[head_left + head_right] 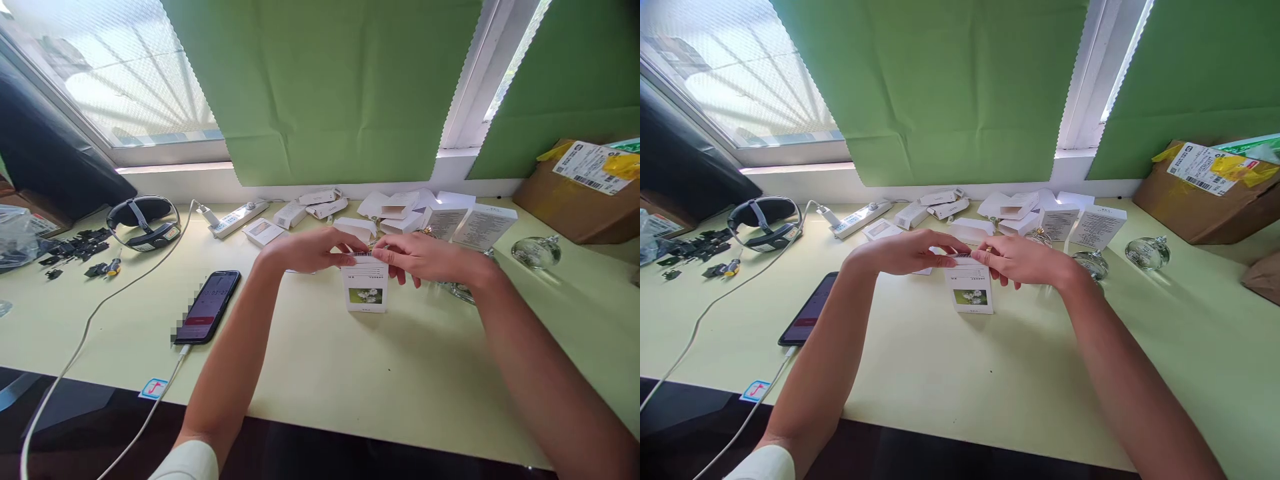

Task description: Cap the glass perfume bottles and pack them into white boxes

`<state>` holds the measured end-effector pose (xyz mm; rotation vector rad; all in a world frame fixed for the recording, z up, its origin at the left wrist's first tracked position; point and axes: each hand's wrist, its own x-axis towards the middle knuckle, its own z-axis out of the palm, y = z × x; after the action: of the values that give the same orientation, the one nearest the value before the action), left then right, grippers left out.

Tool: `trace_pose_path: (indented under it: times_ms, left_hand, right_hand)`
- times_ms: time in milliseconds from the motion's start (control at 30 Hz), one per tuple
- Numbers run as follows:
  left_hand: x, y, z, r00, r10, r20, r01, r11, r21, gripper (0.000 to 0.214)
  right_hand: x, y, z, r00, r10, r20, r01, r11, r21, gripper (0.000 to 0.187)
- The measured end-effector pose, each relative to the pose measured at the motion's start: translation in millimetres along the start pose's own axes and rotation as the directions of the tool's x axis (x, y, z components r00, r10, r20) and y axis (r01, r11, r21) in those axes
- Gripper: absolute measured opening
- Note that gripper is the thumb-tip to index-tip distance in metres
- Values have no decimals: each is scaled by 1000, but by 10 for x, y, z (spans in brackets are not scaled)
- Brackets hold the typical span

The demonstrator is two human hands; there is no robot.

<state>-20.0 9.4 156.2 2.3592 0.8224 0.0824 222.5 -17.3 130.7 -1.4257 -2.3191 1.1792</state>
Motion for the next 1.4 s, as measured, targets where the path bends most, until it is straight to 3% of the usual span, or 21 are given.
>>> trace_pose_path:
  times_ms: [333, 533, 733, 967, 1133, 1267, 1400]
  left_hand:
    - [-23, -46, -40, 999, -18, 42, 20, 999, -44, 38]
    - [13, -93, -24, 996, -10, 93, 18, 996, -85, 52]
    - [79, -184, 48, 985, -24, 168, 36, 997, -69, 58]
    - [-30, -107, -29, 999, 20, -48, -21, 999, -33, 48]
    - [-106, 77, -75, 962, 116, -248, -77, 984, 162, 37]
    - [-120, 195, -52, 946, 147, -288, -83, 972, 221, 34]
    - [-133, 200, -53, 959, 115, -259, -76, 985, 155, 38]
  right_hand:
    - [-14, 11, 12, 999, -4, 34, 3, 999, 34, 49]
    - [-42, -53, 31, 994, 26, 102, -44, 984, 175, 46]
    - [9, -77, 111, 982, 57, 178, -88, 982, 169, 44]
    - [-25, -48, 43, 994, 88, 63, -100, 970, 223, 70]
    - [-69, -36, -21, 994, 69, 91, -99, 918, 385, 85]
    - [1, -16, 0, 990, 13, 144, -76, 894, 443, 86]
    - [59, 18, 9, 986, -32, 165, -52, 875, 481, 77]
